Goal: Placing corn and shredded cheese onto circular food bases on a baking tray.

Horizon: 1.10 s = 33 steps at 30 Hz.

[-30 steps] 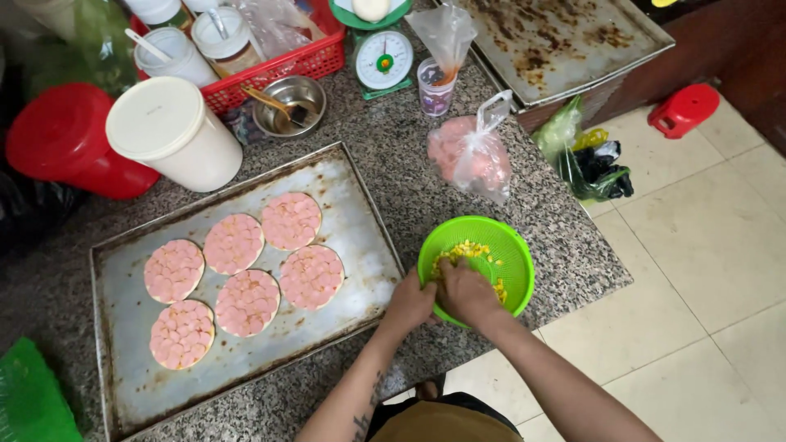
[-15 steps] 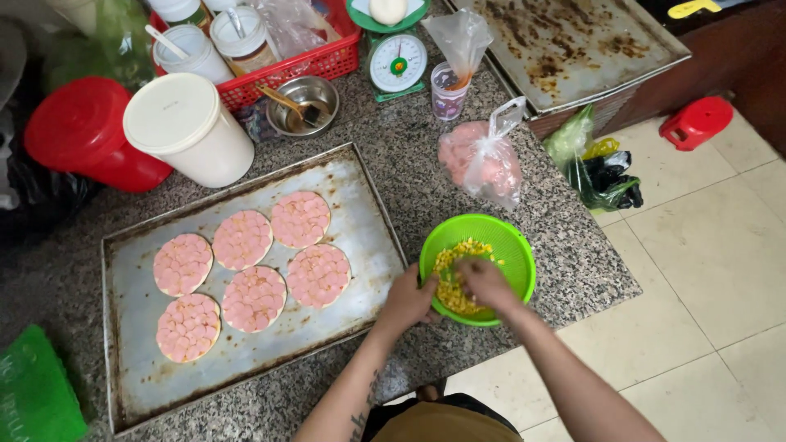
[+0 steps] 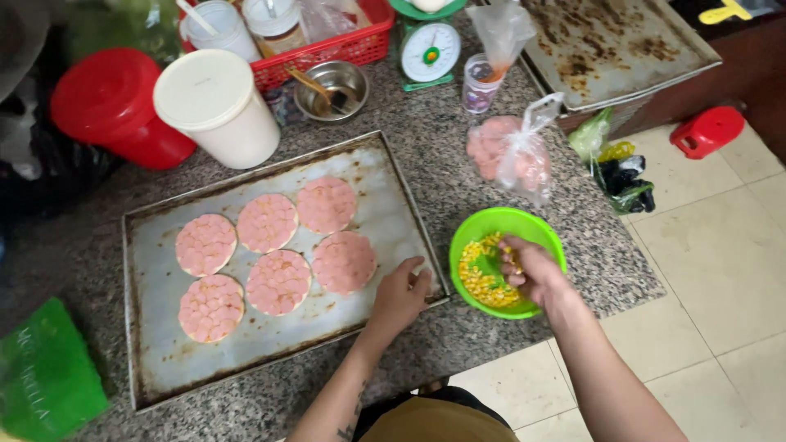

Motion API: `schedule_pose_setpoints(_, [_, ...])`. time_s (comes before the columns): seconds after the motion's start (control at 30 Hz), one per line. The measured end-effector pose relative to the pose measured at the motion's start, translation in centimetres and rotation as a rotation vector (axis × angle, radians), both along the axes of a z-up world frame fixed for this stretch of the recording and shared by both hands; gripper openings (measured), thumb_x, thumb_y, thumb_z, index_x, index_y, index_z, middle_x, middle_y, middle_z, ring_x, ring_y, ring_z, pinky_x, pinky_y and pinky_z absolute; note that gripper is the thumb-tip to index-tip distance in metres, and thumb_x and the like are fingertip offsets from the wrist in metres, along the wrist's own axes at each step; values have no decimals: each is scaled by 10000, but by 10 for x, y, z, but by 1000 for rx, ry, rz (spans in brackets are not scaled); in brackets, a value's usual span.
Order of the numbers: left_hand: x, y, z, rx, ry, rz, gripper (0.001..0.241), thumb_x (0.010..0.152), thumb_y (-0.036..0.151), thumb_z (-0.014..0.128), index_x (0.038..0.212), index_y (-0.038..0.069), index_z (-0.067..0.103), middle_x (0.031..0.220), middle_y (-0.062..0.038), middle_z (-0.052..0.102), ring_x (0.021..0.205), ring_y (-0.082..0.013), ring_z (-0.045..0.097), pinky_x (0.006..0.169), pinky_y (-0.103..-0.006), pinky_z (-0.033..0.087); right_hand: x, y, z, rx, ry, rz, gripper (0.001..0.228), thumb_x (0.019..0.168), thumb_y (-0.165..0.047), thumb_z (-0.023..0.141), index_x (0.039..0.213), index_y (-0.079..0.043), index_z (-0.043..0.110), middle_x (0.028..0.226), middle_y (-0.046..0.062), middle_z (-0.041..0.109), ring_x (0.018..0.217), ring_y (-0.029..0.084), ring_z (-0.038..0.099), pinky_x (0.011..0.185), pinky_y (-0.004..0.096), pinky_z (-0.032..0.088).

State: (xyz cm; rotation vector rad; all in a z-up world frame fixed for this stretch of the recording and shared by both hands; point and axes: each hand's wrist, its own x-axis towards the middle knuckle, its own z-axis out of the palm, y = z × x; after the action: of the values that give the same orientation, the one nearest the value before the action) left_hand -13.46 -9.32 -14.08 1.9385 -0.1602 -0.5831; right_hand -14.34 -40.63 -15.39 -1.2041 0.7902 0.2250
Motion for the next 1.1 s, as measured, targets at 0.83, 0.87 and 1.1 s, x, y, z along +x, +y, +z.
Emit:
schedule_pose_setpoints(0.83, [93,335,26,445,-414,201,397,1265,350,533,1473,66,715,1304,-143,681,1241,-304,697,1009,-418,552,156,495,22,313,190,398,284,1190,-313,623,1060,-61,624,817,-46,516,654,93,607,527,165,452])
schedule_pose_setpoints(0.87, [101,353,23,425,-475,112,349,1180,294,617,1446,93,722,1307,-144,710,1262,-368,726,1032,-472,596,162,507,23,291,181,446,251,1179,-295,612,1050,-82,649,799,-64,513,649,97,608,566,195,516])
schedule_pose_setpoints(1.1, [153,404,-33,251,-422,196,266,1062,173,759,1320,137,814,1157,-158,803,1195,-431,793,1039,-560,617,206,535,-24,132,18,446,495,1019,13,782,1430,248,637,998,272,690,842,358,798,844,581,761])
